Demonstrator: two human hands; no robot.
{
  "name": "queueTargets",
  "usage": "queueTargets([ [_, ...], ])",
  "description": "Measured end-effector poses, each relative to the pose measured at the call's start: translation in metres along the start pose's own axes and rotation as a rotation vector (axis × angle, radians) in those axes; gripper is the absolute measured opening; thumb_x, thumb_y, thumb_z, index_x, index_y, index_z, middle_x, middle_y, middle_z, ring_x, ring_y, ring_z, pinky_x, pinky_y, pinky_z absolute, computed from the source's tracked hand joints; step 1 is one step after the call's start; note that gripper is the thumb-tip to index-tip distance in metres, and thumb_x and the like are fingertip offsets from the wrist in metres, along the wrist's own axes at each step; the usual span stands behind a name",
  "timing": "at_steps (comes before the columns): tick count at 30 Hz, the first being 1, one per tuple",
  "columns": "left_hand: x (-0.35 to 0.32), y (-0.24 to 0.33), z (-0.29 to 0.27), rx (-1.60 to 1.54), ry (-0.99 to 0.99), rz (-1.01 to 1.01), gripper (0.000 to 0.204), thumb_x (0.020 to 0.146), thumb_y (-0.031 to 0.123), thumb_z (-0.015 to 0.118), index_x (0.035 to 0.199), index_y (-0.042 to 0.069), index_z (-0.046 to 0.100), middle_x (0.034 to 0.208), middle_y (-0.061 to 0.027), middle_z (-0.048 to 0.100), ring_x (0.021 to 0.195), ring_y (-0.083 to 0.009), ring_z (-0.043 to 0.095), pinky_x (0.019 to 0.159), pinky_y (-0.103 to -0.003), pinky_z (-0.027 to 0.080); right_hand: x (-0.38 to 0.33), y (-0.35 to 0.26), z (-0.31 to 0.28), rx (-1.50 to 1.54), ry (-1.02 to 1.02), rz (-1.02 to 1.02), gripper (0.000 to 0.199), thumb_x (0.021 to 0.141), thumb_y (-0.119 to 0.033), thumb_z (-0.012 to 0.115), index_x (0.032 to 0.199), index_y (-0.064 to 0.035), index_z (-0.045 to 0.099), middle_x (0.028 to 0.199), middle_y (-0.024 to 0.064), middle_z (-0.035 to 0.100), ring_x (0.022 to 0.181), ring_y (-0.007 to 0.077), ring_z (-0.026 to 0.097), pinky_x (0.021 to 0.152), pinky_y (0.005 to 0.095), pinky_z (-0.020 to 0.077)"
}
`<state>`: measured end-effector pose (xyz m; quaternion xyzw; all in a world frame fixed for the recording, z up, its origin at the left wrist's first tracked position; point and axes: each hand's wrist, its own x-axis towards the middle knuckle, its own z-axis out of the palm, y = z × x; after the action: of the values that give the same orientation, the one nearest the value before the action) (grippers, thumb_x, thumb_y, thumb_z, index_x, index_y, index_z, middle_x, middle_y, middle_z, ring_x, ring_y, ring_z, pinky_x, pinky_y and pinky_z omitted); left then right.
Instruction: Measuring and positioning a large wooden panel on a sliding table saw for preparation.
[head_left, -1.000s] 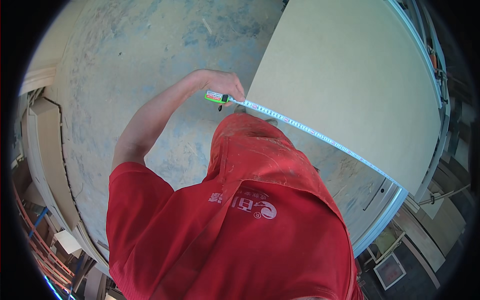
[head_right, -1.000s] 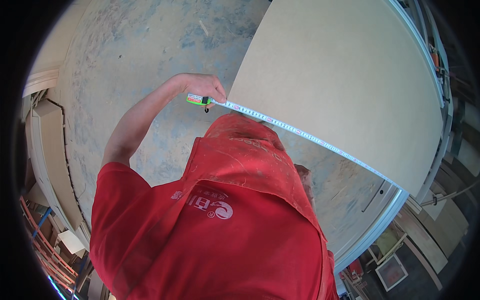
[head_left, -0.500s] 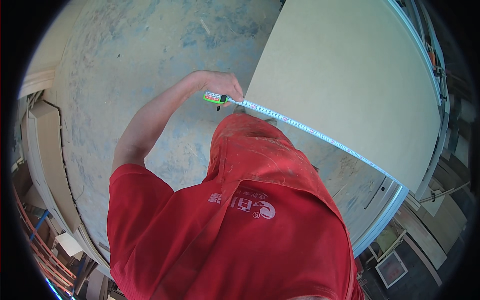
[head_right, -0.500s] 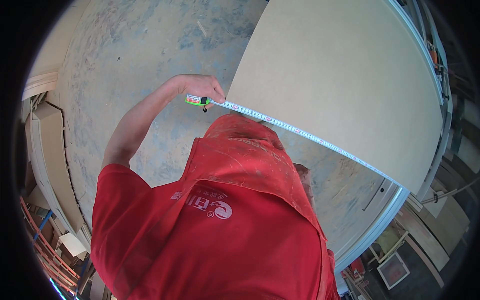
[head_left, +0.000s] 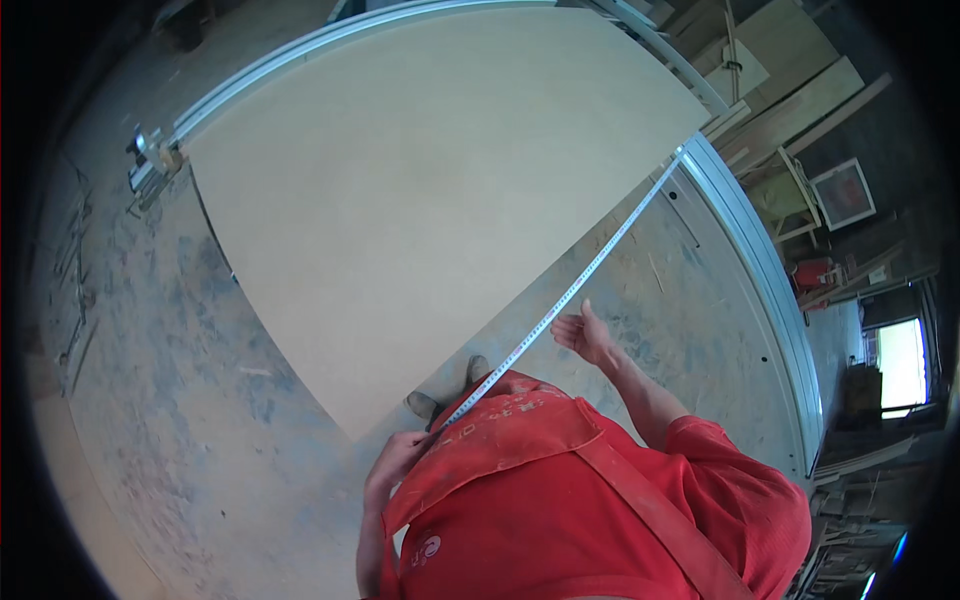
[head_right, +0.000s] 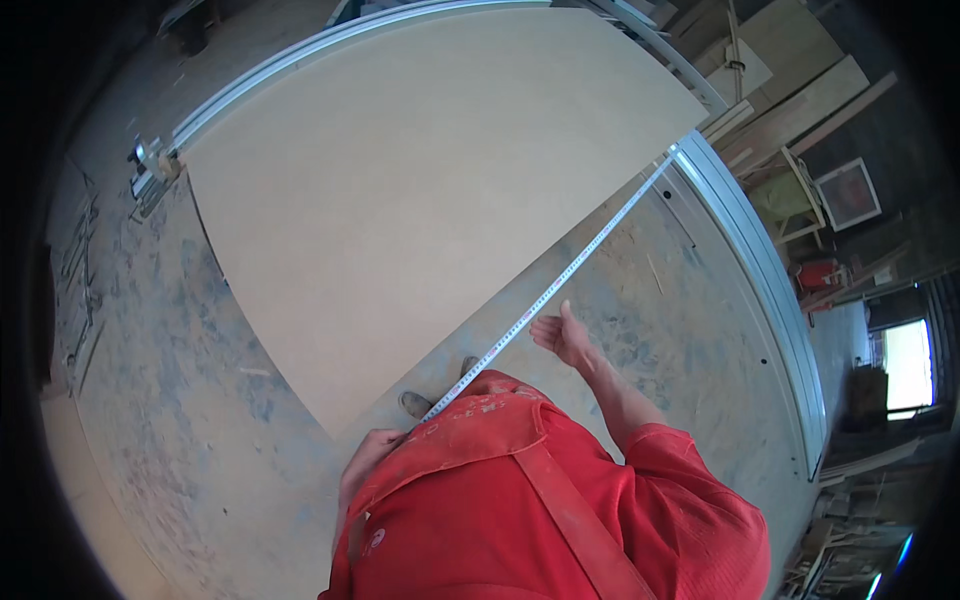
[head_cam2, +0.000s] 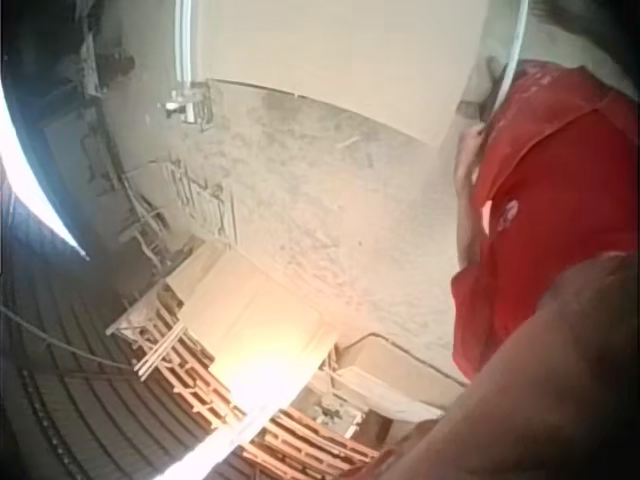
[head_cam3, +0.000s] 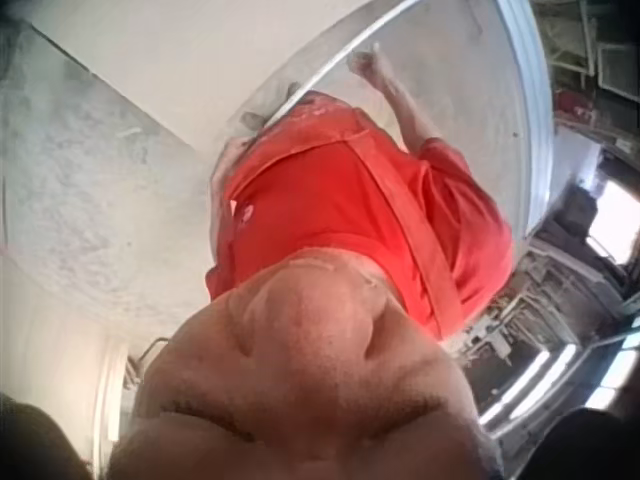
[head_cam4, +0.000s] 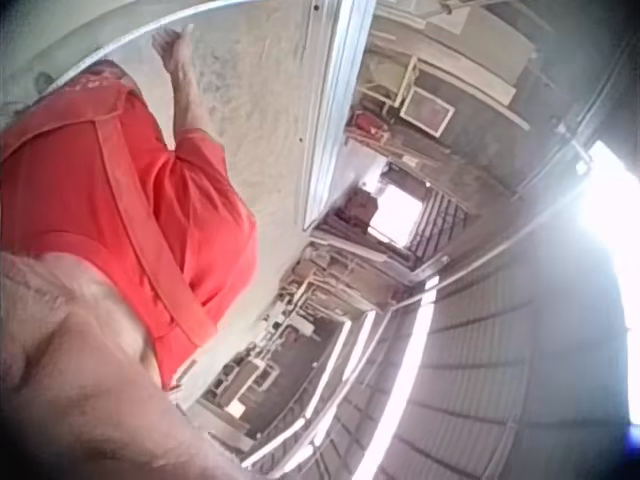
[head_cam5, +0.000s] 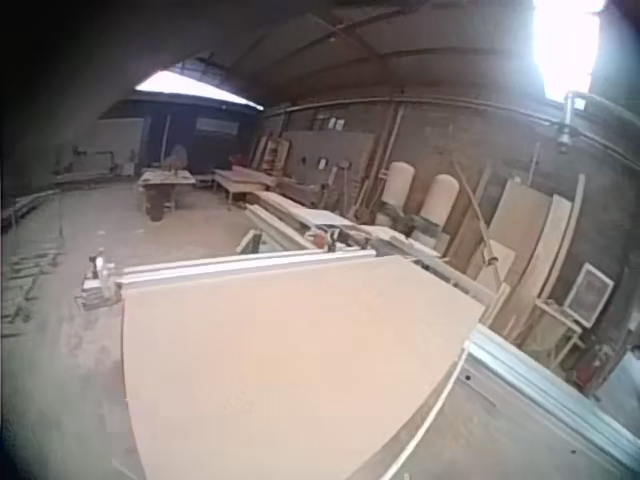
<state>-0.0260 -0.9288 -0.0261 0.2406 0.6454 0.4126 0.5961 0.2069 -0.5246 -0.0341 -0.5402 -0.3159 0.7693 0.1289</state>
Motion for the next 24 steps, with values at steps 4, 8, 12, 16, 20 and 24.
queueTargets([
  [4,0.065,0.052,0.031,0.204,0.0,0.096,0.039,0.092,0.035,0.062,0.083,-0.003,0.067,0.065,-0.0081,0.061,0.063,-0.0116,0.055,0.062,-0.031,0.047,0.013,-0.062,-0.001,0.263,0.036,-0.164,0.056,0.102,-0.049,0.04,0.118,0.003,0.054,0.102,0.0154,0.066,0.094,0.0252,0.066,0.085,0.0374,0.0559],
  [8,0.105,0.108,0.06,0.287,-0.011,0.006,0.037,0.092,0.035,0.063,0.079,-0.001,0.067,0.064,-0.0069,0.061,0.06,-0.0105,0.054,0.059,-0.029,0.045,0.012,-0.11,0.0,0.098,0.053,-0.353,0.042,0.104,-0.036,0.044,0.113,0.0027,0.055,0.097,0.0125,0.066,0.087,0.0225,0.067,0.08,0.0348,0.0571],
  [12,0.157,0.143,0.096,0.269,-0.111,-0.033,0.035,0.092,0.033,0.064,0.079,0.001,0.068,0.064,-0.0032,0.059,0.06,-0.0084,0.052,0.056,-0.027,0.042,0.023,-0.143,-0.034,0.175,0.105,-0.433,0.034,0.102,-0.029,0.049,0.11,0.0029,0.057,0.092,0.0099,0.066,0.08,0.0204,0.068,0.077,0.0331,0.0576],
  [16,0.199,0.191,0.135,0.211,-0.128,-0.134,0.029,0.093,0.03,0.064,0.085,0.003,0.07,0.067,0.0016,0.058,0.061,-0.0065,0.05,0.055,-0.025,0.04,0.04,-0.176,-0.062,0.102,0.019,-0.485,0.037,0.102,-0.031,0.049,0.109,0.0041,0.059,0.092,0.011,0.066,0.079,0.0203,0.068,0.076,0.033,0.0578],
  [20,0.229,0.244,0.179,0.128,-0.036,-0.186,0.026,0.093,0.028,0.065,0.094,0.002,0.07,0.068,0.0017,0.058,0.061,-0.0069,0.051,0.056,-0.024,0.041,0.03,-0.194,-0.052,-0.186,-0.287,-0.405,0.044,0.101,-0.036,0.051,0.107,0.0058,0.063,0.095,0.0147,0.069,0.085,0.0209,0.069,0.077,0.0327,0.0571],
  [24,0.258,0.291,0.197,0.031,0.136,-0.121,0.03,0.094,0.024,0.064,0.112,0.002,0.068,0.073,0.002,0.059,0.065,-0.0059,0.052,0.058,-0.023,0.041,0.056,-0.208,-0.063,-0.436,-0.513,-0.401,0.044,0.1,-0.037,0.052,0.103,0.0051,0.065,0.092,0.0129,0.07,0.085,0.0189,0.068,0.076,0.0316,0.0556],
])
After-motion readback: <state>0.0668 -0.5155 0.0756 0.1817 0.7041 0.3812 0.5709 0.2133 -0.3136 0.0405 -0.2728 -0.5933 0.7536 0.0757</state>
